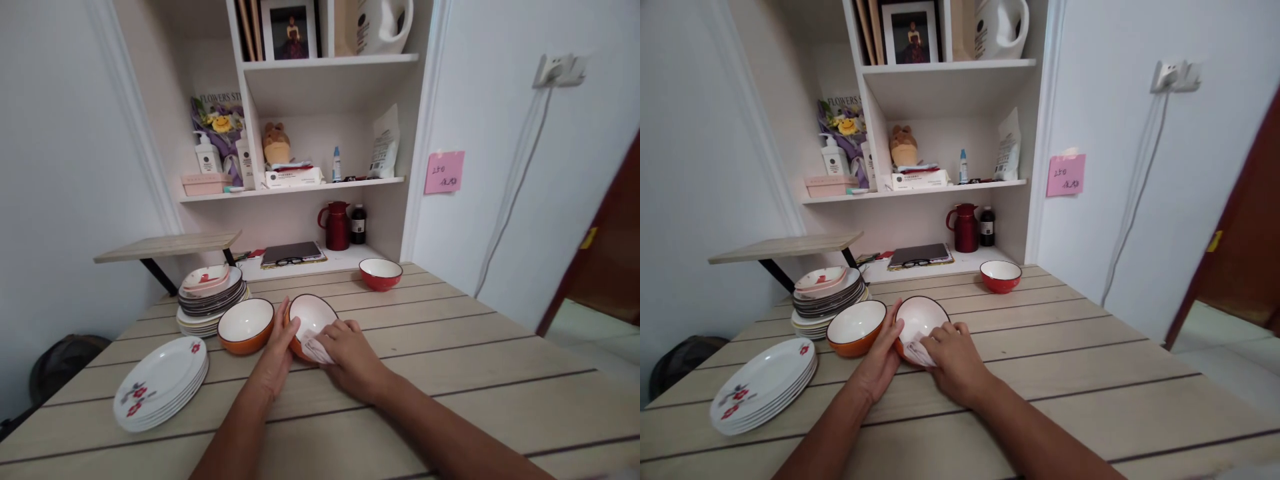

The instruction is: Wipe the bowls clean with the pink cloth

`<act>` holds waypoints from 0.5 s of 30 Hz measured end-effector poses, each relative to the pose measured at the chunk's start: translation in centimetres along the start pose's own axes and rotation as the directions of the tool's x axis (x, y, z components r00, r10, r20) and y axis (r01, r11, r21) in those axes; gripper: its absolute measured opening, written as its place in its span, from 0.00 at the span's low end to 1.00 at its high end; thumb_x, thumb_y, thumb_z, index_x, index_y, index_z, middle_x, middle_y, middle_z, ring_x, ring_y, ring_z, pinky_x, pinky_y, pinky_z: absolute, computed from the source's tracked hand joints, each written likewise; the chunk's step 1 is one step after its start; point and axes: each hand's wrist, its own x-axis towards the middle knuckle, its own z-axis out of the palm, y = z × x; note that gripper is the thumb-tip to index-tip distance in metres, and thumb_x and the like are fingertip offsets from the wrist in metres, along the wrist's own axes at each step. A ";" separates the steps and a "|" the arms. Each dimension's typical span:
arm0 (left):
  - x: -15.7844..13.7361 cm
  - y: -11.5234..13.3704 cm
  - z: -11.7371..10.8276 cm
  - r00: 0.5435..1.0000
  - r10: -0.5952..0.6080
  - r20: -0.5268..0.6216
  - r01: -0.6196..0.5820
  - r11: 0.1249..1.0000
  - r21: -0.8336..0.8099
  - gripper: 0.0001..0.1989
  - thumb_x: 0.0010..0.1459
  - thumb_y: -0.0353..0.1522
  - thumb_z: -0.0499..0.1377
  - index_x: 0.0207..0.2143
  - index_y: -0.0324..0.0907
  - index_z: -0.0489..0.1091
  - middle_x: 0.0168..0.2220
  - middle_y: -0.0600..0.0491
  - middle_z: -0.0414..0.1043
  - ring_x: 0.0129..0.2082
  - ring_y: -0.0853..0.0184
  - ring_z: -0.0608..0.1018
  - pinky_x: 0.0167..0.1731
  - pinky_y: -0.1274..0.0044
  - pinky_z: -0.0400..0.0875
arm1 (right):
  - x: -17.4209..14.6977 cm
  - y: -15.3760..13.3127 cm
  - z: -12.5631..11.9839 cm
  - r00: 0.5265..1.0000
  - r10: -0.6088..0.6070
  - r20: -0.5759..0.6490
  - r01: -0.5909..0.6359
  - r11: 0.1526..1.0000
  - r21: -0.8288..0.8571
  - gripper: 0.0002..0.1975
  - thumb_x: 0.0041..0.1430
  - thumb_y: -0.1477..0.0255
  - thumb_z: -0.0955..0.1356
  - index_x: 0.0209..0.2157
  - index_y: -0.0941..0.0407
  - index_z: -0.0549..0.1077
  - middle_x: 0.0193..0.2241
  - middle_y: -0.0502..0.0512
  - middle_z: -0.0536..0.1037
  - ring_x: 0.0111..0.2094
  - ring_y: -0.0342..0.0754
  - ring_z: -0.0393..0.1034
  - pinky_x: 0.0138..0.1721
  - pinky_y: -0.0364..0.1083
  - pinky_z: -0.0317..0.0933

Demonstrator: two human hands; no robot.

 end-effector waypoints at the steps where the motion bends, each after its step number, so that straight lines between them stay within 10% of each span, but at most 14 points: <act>1: 0.0 0.0 0.1 1.000 0.000 -0.001 0.000 1.000 0.016 0.41 0.52 0.42 0.72 0.66 0.53 0.62 0.69 0.49 0.62 0.68 0.56 0.64 0.63 0.69 0.62 | 0.0 0.0 0.0 1.000 0.002 -0.003 -0.002 1.000 0.000 0.18 0.60 0.74 0.69 0.52 0.51 0.73 0.45 0.57 0.78 0.47 0.55 0.64 0.47 0.52 0.49; 10: 0.2 0.4 0.2 0.997 0.027 -0.071 -0.021 0.995 0.097 0.36 0.45 0.28 0.65 0.61 0.46 0.69 0.60 0.48 0.73 0.60 0.53 0.73 0.55 0.69 0.69 | -0.1 0.4 -0.1 0.997 -0.067 -0.038 0.067 0.998 -0.011 0.20 0.60 0.78 0.68 0.52 0.48 0.74 0.44 0.54 0.79 0.48 0.55 0.64 0.52 0.55 0.49; 15: 0.2 1.3 0.1 0.999 0.001 -0.042 0.003 0.997 0.083 0.36 0.42 0.28 0.64 0.58 0.44 0.72 0.55 0.47 0.77 0.56 0.51 0.76 0.51 0.68 0.71 | -0.3 1.3 -0.8 0.977 -0.191 -0.095 0.182 0.979 -0.095 0.15 0.69 0.77 0.64 0.49 0.44 0.76 0.51 0.52 0.79 0.56 0.55 0.62 0.66 0.66 0.27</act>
